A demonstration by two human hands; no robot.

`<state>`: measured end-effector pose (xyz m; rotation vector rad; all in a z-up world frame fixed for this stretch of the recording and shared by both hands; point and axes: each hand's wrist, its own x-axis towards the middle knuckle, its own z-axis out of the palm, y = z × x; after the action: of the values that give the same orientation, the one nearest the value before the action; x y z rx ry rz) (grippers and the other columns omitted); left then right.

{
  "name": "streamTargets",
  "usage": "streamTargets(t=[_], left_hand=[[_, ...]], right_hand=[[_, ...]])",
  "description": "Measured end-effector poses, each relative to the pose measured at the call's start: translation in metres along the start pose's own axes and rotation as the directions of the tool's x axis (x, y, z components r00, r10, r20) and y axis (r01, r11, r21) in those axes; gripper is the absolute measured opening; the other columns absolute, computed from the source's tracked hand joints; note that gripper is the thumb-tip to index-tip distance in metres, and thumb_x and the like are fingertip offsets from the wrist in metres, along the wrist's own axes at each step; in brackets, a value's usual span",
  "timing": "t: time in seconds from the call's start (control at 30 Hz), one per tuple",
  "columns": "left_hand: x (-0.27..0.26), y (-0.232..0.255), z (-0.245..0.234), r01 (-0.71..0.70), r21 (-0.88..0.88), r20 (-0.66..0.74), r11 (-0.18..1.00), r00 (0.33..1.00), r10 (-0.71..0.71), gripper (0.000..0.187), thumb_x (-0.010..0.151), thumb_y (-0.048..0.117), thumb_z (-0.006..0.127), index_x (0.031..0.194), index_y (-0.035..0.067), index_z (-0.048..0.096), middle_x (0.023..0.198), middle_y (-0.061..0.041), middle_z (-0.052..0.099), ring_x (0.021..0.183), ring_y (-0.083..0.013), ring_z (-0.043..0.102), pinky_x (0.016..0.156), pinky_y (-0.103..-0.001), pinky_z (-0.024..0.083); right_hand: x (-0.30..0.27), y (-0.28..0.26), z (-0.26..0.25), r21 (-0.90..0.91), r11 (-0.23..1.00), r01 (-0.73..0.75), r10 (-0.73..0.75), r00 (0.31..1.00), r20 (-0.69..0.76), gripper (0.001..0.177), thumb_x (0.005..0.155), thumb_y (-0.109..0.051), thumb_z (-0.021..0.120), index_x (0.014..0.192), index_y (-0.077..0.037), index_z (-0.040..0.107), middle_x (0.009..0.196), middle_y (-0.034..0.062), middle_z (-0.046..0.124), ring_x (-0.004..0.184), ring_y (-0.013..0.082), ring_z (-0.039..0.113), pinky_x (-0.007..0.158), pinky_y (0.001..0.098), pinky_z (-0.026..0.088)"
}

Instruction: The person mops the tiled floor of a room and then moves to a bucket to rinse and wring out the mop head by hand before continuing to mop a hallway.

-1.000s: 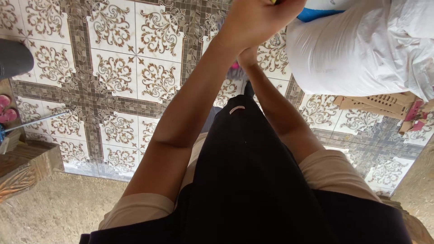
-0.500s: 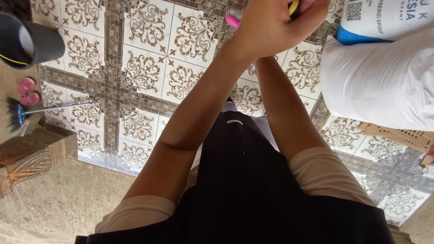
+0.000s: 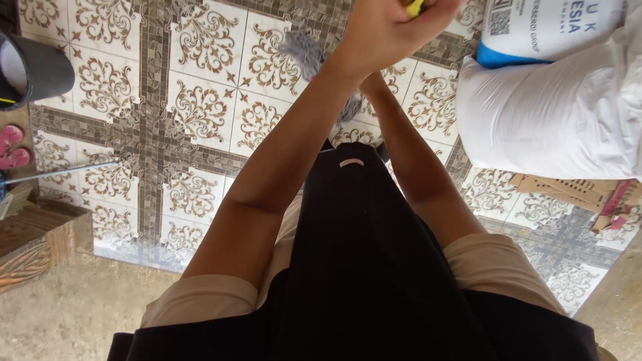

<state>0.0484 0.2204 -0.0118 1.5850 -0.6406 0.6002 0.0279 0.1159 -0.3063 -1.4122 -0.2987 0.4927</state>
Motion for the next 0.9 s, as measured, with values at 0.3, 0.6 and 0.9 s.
streamTargets(t=[0.3,0.6,0.9], left_hand=[[-0.188,-0.124,0.018,0.744,-0.079,-0.223,0.663,0.635,-0.739,0.023,0.088,0.025,0.077,0.085,0.003,0.070,0.060,-0.002,0.060,0.053,-0.0066,0.051,0.048,-0.028,0.038],[-0.203,-0.164,0.042,0.569,0.185,-0.486,0.801,0.761,-0.428,0.029,0.084,0.031,0.074,0.074,0.005,0.068,0.060,-0.016,0.059,0.049,-0.0272,0.058,0.050,-0.038,0.046],[-0.195,-0.218,0.035,0.529,0.275,-0.389,0.802,0.825,-0.411,0.031,0.091,0.025,0.069,0.066,0.006,0.065,0.054,-0.010,0.059,0.045,-0.0207,0.055,0.045,-0.037,0.040]], right_hand=[[-0.066,-0.385,0.019,-0.482,0.626,0.612,-0.545,0.786,0.291,0.073,0.089,-0.026,0.062,0.159,-0.016,0.041,0.161,0.0142,0.044,0.156,0.0286,0.033,0.136,0.0476,0.027],[-0.042,-0.328,0.086,-0.553,0.659,0.509,-0.674,0.726,-0.135,0.038,0.097,-0.005,0.072,0.073,-0.005,0.043,0.065,-0.0019,0.045,0.055,0.0049,0.036,0.050,0.0230,0.028],[-0.040,-0.307,0.079,-0.315,0.528,0.789,-0.834,0.551,-0.019,0.024,0.106,-0.004,0.066,0.087,-0.002,0.050,0.078,0.0040,0.053,0.070,0.0110,0.049,0.067,0.0293,0.046]])
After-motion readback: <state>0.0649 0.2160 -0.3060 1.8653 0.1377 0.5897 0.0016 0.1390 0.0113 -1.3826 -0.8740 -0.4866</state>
